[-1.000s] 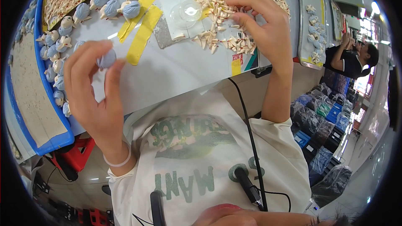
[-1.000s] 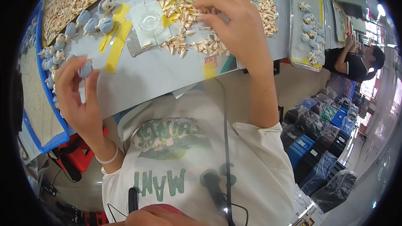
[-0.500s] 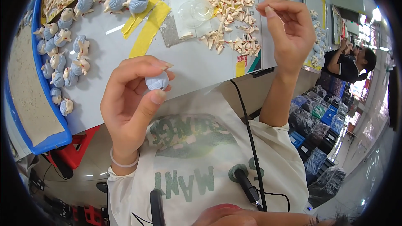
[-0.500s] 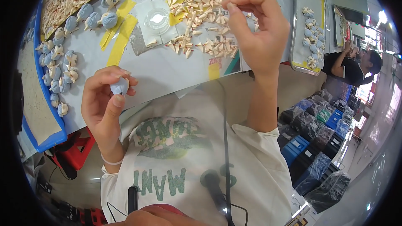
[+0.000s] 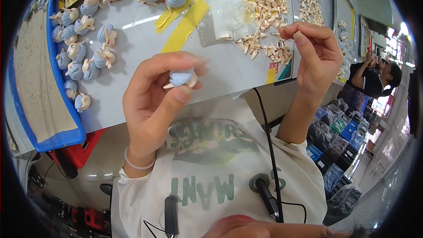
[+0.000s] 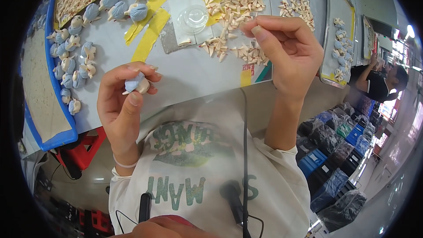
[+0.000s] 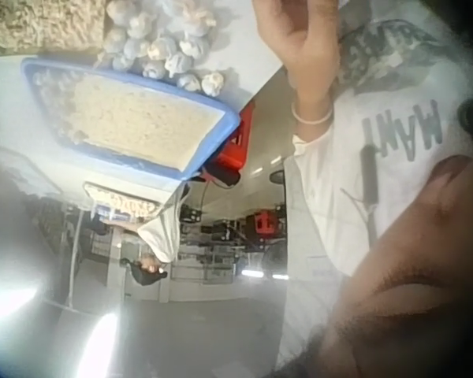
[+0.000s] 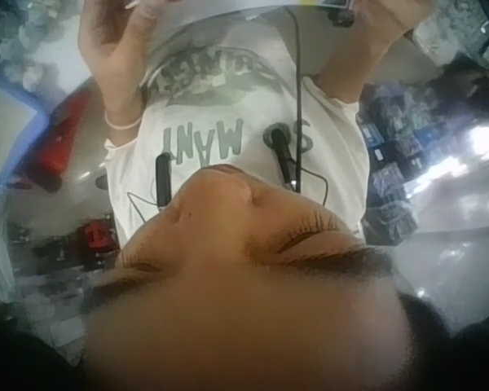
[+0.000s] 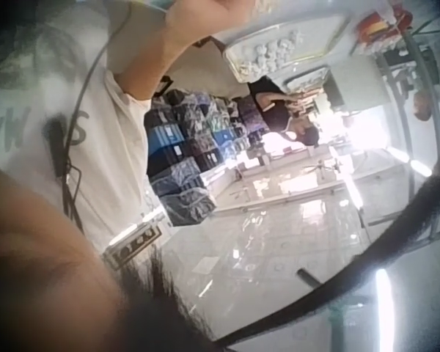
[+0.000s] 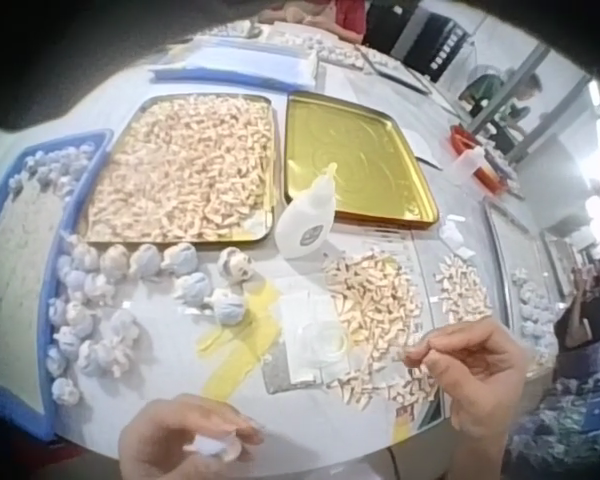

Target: The person assembles small figure heads by attaching plastic hair pieces and facial components to them with glue from a bottle.

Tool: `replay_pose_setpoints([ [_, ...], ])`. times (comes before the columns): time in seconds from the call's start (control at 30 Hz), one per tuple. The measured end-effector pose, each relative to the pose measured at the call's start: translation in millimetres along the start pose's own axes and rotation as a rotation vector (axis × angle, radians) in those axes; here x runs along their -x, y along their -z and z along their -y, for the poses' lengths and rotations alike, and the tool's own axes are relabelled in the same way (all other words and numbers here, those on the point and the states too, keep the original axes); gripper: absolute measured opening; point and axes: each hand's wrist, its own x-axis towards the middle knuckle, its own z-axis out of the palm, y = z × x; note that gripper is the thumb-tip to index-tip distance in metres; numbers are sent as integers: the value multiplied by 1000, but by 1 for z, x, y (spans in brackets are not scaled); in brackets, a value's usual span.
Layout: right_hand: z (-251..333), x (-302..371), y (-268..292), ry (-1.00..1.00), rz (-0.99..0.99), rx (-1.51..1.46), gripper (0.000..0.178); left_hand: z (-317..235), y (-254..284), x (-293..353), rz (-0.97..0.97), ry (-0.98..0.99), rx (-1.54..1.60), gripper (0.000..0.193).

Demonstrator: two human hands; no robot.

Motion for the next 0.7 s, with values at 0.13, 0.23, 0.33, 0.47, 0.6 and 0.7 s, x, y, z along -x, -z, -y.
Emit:
replay_pose_setpoints([
  [0.13, 4, 1, -2, -24, -46, -35, 16, 0, 5, -2, 36, -71, -7, 34],
  [0.23, 1, -3, -1, 61, 27, 7, 17, -4, 4, 1, 2, 14, 23, 33],
  [0.33, 2, -8, -1, 109, 85, 86, 17, -4, 4, 1, -29, 39, 71, 38],
  [0.47, 9, -14, -10, 51, 17, 87, 15, -5, 6, -1, -20, 66, 171, 43],
  [0.6, 11, -23, -14, 50, 56, 107, 12, -5, 10, -2, -22, 89, 223, 45],
  [0.7, 12, -33, -18, 100, 133, 184, 11, -3, 11, -2, -15, 87, 246, 43],
])
